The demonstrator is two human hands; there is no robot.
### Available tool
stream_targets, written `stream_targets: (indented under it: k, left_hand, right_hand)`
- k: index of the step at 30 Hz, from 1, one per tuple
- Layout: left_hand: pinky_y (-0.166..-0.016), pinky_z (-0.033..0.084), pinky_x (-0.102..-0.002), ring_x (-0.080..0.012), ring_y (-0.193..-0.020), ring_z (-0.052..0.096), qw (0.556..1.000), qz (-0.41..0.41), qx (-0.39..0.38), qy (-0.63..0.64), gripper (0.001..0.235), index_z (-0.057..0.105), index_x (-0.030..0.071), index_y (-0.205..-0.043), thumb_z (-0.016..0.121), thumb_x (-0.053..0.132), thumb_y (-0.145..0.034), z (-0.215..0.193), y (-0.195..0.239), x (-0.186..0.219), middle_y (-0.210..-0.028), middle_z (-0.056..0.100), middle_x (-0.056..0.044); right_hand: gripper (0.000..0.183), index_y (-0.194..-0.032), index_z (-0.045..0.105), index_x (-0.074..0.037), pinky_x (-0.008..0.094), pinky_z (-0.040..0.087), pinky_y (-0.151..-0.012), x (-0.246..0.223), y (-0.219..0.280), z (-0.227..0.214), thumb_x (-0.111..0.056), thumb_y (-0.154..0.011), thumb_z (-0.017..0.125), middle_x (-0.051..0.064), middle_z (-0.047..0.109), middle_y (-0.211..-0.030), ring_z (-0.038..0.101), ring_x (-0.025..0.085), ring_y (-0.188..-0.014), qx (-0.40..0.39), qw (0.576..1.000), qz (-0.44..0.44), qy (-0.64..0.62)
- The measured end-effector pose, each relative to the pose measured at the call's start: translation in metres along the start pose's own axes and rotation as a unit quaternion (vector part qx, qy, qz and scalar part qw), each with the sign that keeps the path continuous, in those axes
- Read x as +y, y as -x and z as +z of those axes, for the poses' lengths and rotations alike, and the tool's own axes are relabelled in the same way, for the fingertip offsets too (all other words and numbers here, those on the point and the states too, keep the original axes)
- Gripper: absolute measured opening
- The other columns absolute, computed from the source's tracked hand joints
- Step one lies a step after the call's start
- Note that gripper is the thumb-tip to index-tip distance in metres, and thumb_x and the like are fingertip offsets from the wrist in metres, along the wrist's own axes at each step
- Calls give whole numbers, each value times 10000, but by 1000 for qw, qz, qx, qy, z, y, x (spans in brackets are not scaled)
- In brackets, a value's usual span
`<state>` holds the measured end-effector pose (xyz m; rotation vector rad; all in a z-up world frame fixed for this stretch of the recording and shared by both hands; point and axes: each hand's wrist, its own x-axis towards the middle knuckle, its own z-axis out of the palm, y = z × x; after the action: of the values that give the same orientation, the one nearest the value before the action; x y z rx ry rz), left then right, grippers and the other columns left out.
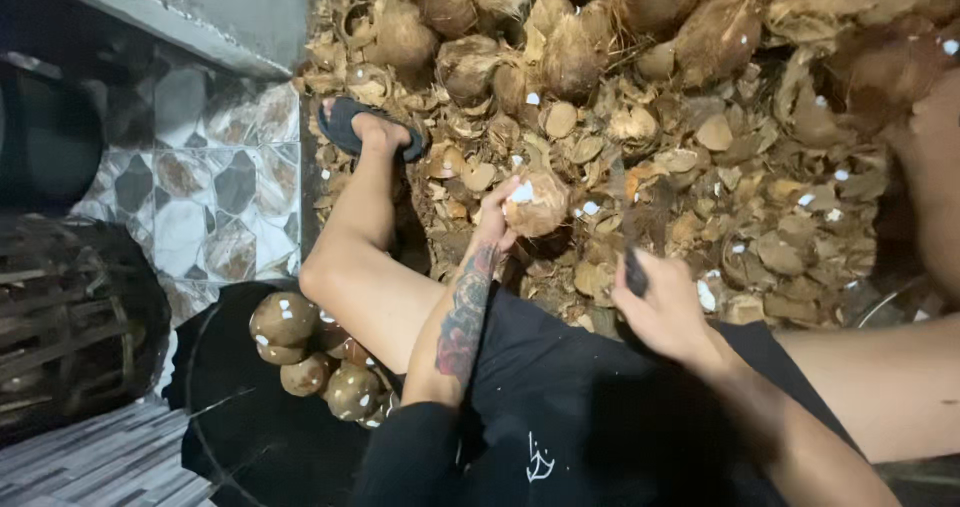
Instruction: The person sits on the floor and uses a curved knife to peel the husk off coconuts. They rotate the coconut in their hands, scrape away the husk, and place the peeled coconuts into a black container. The person also pours coconut water into a white bucket.
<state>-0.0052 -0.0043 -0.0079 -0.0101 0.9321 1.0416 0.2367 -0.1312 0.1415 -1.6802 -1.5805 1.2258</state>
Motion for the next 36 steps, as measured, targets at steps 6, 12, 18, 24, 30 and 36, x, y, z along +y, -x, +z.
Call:
stream_targets:
  k: [6, 12, 18, 24, 30, 36]
  left_hand:
    - [-939, 630, -516, -344, -1037, 769, 998, 16, 45, -43, 544, 710, 45, -1224, 839, 463, -900, 2, -26, -11, -1138, 772, -193]
    - [-990, 594, -578, -379, -1137, 734, 994, 41, 71, -66, 624, 716, -18, -1279, 927, 345, -818, 28, 0, 8, -1226, 743, -240]
    - [-950, 610, -616, -434, -1104, 742, 998, -19, 26, 47, 571, 696, 4, -1272, 814, 400, -878, 20, 10, 3, -1228, 738, -251]
    - [-996, 578, -608, -367, -1191, 696, 992, -36, 44, -112, 631, 649, 92, -1306, 668, 543, -865, 2, -6, 2, -1246, 728, -199]
    - [-891, 657, -553, -393, -1001, 782, 999, -15, 43, 10, 525, 727, -10, -1196, 850, 363, -848, 35, 5, 7, -1126, 777, -220]
    - [-950, 623, -587, -398, -1124, 743, 998, -6, -56, -18, 523, 701, 64, -1291, 753, 441, -933, 34, 10, 2, -1247, 740, -207]
  right_hand:
    - [84, -723, 644, -19, 352, 616, -474, -16, -13, -1, -46, -800, 664, 84, 698, -603, 677, 260, -450, 167, 847, -461, -207]
    - [606, -1418, 641, -66, 658, 384, -1139, 76, -20, 54, -440, -941, 633, 165, 630, -1504, 550, 385, -1430, -190, 934, 254, 163]
    - [79, -678, 679, -144, 397, 508, -581, 6, 13, -2, -177, -702, 748, 99, 664, -560, 683, 321, -578, -73, 997, 18, 36]
    - [501, -650, 558, -113, 376, 623, -685, -19, 4, 1, -521, -924, 656, 23, 692, -670, 750, 210, -675, 212, 882, -397, -138]
    - [511, -1269, 736, -71, 621, 467, -1050, 48, -13, 29, -439, -918, 683, 225, 728, -1314, 651, 417, -1323, -192, 936, 251, 156]
    - [150, -724, 656, -40, 436, 498, -569, -23, 26, -13, -155, -816, 689, 206, 654, -573, 660, 403, -538, -76, 997, -34, 4]
